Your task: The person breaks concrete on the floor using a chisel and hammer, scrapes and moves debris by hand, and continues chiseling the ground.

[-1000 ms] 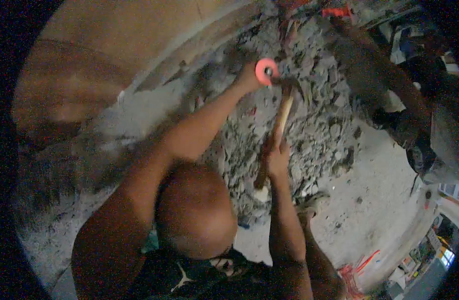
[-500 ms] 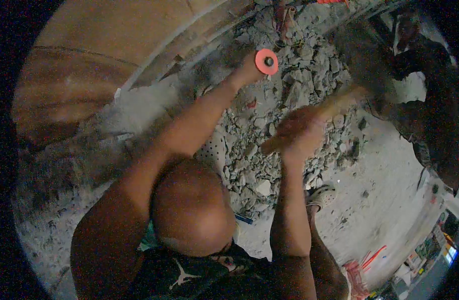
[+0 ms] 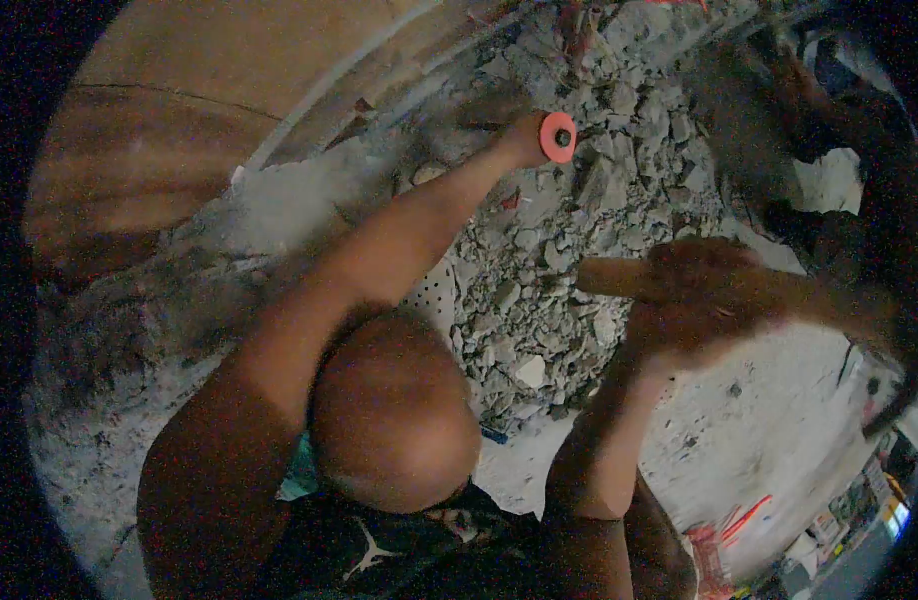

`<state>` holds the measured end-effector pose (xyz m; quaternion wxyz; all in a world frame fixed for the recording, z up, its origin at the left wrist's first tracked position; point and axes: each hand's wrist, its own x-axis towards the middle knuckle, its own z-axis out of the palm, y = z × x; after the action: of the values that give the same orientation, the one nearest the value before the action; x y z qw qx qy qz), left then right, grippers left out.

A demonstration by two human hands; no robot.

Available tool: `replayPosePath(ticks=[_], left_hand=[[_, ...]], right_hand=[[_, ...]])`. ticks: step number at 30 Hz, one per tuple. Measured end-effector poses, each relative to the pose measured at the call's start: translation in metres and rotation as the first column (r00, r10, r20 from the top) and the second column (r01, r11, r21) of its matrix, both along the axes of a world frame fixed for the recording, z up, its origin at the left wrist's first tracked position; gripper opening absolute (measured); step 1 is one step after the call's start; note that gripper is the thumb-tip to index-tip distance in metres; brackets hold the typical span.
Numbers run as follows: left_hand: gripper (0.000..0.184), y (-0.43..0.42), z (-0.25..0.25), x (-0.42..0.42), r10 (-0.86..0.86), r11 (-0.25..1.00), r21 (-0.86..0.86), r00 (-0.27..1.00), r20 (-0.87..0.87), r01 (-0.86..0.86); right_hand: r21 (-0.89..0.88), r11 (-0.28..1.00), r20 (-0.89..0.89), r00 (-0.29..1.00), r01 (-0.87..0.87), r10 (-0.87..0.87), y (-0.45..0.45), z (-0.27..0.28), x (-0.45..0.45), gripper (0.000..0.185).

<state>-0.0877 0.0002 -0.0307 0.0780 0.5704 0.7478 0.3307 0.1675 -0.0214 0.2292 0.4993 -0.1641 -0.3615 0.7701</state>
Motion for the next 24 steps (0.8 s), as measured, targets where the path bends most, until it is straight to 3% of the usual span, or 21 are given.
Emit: replayPosePath(ticks=[1, 2, 3, 4, 5, 6, 8, 10, 11, 12, 13, 14, 15, 17, 18, 19, 20, 21, 23, 24], left_hand=[[0.034, 0.002, 0.003, 0.003, 0.013, 0.998, 0.056, 0.998, 0.056, -0.016], [0.034, 0.000, 0.017, 0.003, 0.013, 0.998, 0.055, 0.998, 0.057, -0.016], [0.034, -0.006, 0.041, 0.001, 0.033, 0.998, 0.056, 0.990, 0.134, -0.041], [0.034, -0.009, 0.054, 0.000, 0.052, 0.996, 0.054, 0.977, 0.209, -0.064], [0.034, -0.010, 0.053, -0.002, 0.049, 0.997, 0.055, 0.977, 0.207, -0.061], [0.034, -0.008, 0.051, -0.007, 0.071, 0.997, 0.027, 0.981, 0.179, -0.077], [0.034, -0.001, 0.047, -0.016, 0.098, 0.995, 0.000, 0.984, 0.148, -0.099], [0.034, -0.003, 0.033, -0.012, 0.111, 0.988, -0.122, 0.979, 0.169, -0.091], [0.034, -0.006, 0.039, -0.010, 0.111, 0.988, -0.128, 0.979, 0.172, -0.090], [0.033, -0.009, 0.055, -0.009, 0.082, 0.995, -0.074, 0.984, 0.156, -0.071], [0.032, -0.012, 0.063, -0.007, 0.052, 0.999, -0.021, 0.989, 0.141, -0.050], [0.032, -0.011, 0.063, -0.007, 0.050, 0.999, -0.021, 0.988, 0.143, -0.048], [0.032, -0.009, 0.063, -0.010, 0.067, 0.997, -0.058, 0.986, 0.152, -0.059], [0.032, -0.008, 0.062, -0.013, 0.084, 0.993, -0.097, 0.984, 0.160, -0.069], [0.032, -0.008, 0.066, -0.013, 0.092, 0.986, -0.150, 0.983, 0.158, -0.068], [0.033, -0.009, 0.068, -0.011, 0.099, 0.977, -0.201, 0.982, 0.161, -0.065], [0.033, -0.010, 0.064, -0.006, 0.095, 0.978, -0.199, 0.981, 0.168, -0.060], [0.033, -0.009, 0.060, -0.007, 0.008, 0.995, -0.103, 0.981, 0.195, 0.012], [0.034, 0.000, 0.059, -0.018, -0.082, 0.997, 0.002, 0.977, 0.197, 0.083], [0.034, -0.002, 0.053, -0.018, -0.010, 1.000, 0.007, 0.990, 0.144, 0.009]], right_hand=[[-0.036, 0.976, 0.124, 0.970, 0.214, -0.208, -0.005, -0.011, -0.007, 0.059], [0.348, 0.930, 0.573, 0.758, 0.121, -0.313, -0.005, -0.066, -0.001, 0.056], [0.589, 0.792, 0.786, 0.343, -0.162, -0.514, -0.007, -0.118, 0.007, 0.055], [0.181, 0.966, 0.898, 0.431, -0.183, -0.086, -0.025, -0.124, -0.002, 0.053], [-0.255, 0.936, 0.796, 0.496, -0.244, 0.347, -0.042, -0.126, -0.012, 0.051], [-0.251, 0.937, 0.794, 0.502, -0.243, 0.343, -0.041, -0.127, -0.010, 0.051], [-0.385, 0.922, 0.721, 0.606, -0.051, 0.335, -0.041, -0.128, -0.001, 0.050], [-0.365, 0.930, 0.609, 0.767, 0.046, 0.201, -0.030, -0.104, 0.013, 0.049], [-0.326, 0.919, 0.618, 0.786, 0.222, 0.030, -0.036, -0.054, 0.000, 0.051], [-0.154, 0.928, 0.607, 0.774, 0.340, -0.183, -0.031, -0.031, -0.005, 0.053], [-0.409, 0.871, 0.189, 0.959, 0.271, -0.210, -0.017, -0.022, 0.008, 0.055], [-0.215, 0.973, -0.155, 0.986, -0.087, 0.054, 0.001, -0.025, 0.028, 0.055], [-0.213, 0.973, -0.155, 0.986, -0.086, 0.053, 0.004, -0.019, 0.026, 0.055], [0.070, 0.994, -0.168, 0.982, -0.081, 0.092, 0.016, -0.010, 0.014, 0.048], [-0.320, 0.947, -0.275, 0.953, 0.035, -0.128, 0.005, -0.043, 0.002, 0.042], [-0.317, 0.948, -0.271, 0.954, 0.036, -0.127, -0.015, -0.075, -0.011, 0.042], [-0.185, 0.979, 0.288, 0.948, -0.082, 0.133, -0.036, -0.104, -0.020, 0.040], [-0.127, 0.959, 0.762, 0.594, -0.255, 0.258, -0.042, -0.121, -0.025, 0.046], [-0.426, 0.875, 0.616, 0.636, -0.229, 0.466, -0.038, -0.126, -0.011, 0.055], [-0.430, 0.873, 0.616, 0.632, -0.230, 0.470, -0.039, -0.121, -0.004, 0.055]])
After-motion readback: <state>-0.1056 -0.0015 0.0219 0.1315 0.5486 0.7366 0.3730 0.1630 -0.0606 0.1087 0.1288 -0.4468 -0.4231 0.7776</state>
